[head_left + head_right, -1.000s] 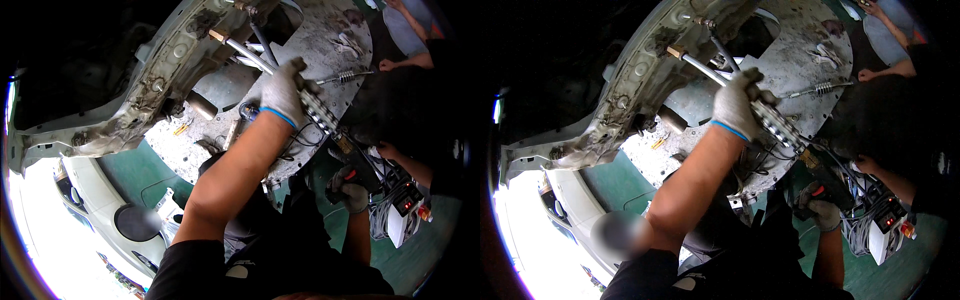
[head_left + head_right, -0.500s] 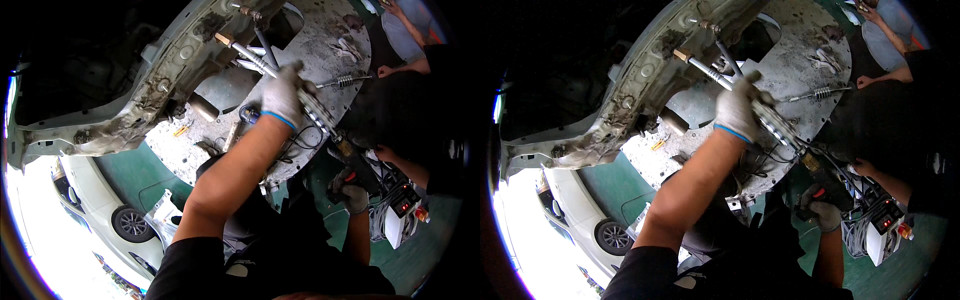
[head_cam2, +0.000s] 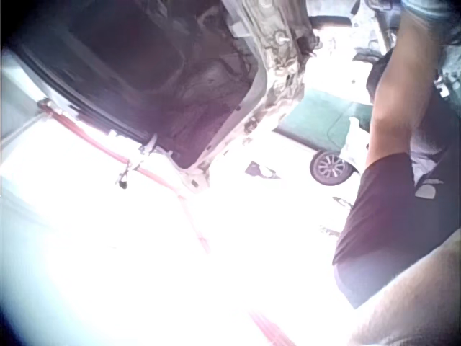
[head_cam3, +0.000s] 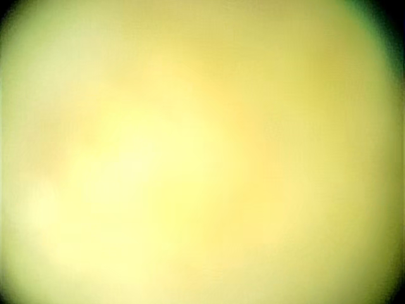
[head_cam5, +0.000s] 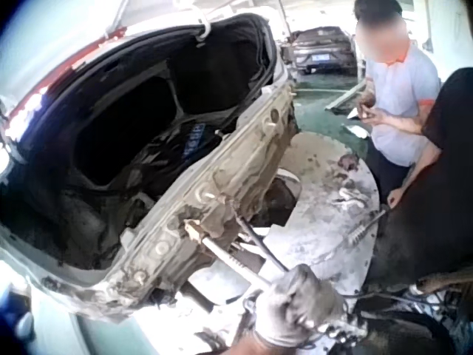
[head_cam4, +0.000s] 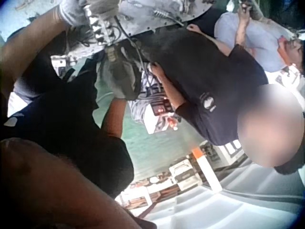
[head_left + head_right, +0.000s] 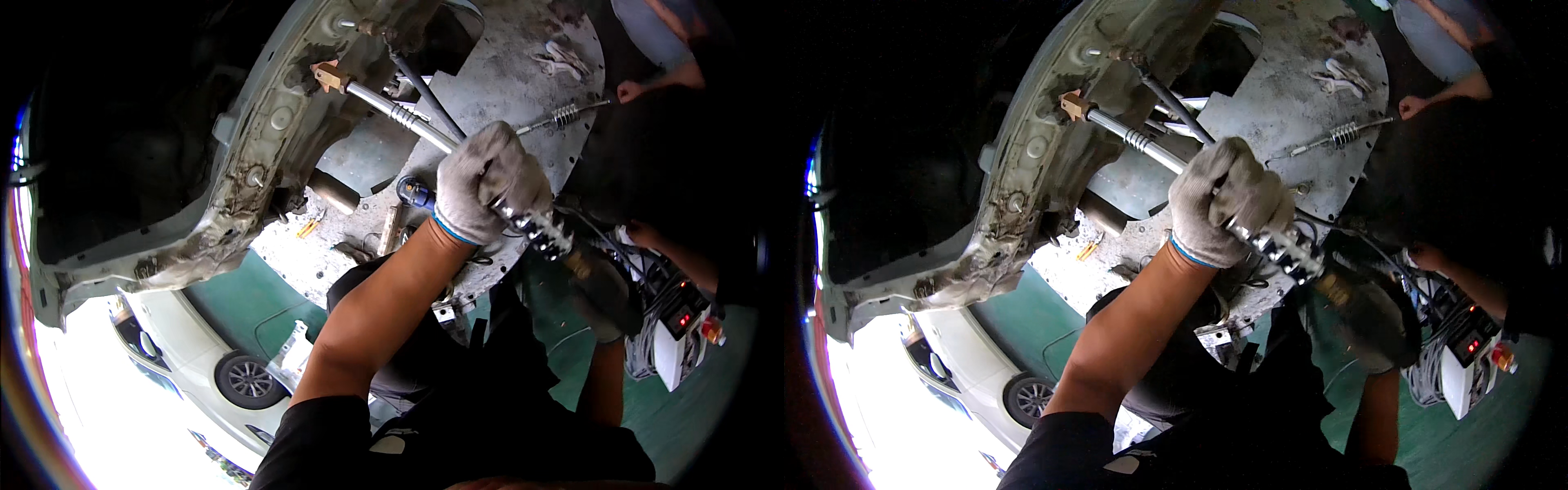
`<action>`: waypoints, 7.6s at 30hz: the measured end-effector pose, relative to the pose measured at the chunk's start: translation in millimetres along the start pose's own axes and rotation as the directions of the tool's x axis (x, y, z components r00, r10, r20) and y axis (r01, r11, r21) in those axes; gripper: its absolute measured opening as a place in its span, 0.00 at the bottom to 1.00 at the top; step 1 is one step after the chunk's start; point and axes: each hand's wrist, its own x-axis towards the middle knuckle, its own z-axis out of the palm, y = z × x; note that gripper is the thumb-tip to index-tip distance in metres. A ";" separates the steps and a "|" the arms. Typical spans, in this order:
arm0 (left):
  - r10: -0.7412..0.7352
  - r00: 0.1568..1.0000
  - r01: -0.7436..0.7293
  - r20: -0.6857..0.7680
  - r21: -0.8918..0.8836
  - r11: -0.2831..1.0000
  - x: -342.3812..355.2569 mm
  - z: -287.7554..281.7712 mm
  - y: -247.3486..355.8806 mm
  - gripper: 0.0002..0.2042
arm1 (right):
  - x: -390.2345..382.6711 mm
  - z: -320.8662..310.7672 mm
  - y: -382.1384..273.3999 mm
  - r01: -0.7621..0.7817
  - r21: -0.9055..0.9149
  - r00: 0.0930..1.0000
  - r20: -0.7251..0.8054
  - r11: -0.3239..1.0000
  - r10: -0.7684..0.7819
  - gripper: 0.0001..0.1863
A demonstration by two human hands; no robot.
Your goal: The person works on a detached white car bumper mounted on a stand, using a hammer to tap and align sections, then uses a power angle grinder to smooth or cut edges. A coworker stands nearby and occasionally assists by holding the bumper.
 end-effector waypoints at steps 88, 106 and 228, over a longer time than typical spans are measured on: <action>-0.078 0.754 0.233 -0.652 0.154 0.960 35.7 -7.8 2.3 0.13 | 14.0 43.2 -63.5 -0.411 0.693 0.911 0.333 0.592 0.243 0.20; -0.022 0.999 0.018 -0.050 -0.063 0.998 27.7 -29.9 -11.6 0.17 | -6.9 5.7 52.1 -0.397 0.727 0.874 0.115 0.560 0.471 0.19; -0.010 0.584 0.289 -0.812 0.196 0.937 -19.2 -31.7 -1.2 0.16 | -27.2 87.2 4.3 -0.589 0.764 0.795 0.490 0.263 0.358 0.18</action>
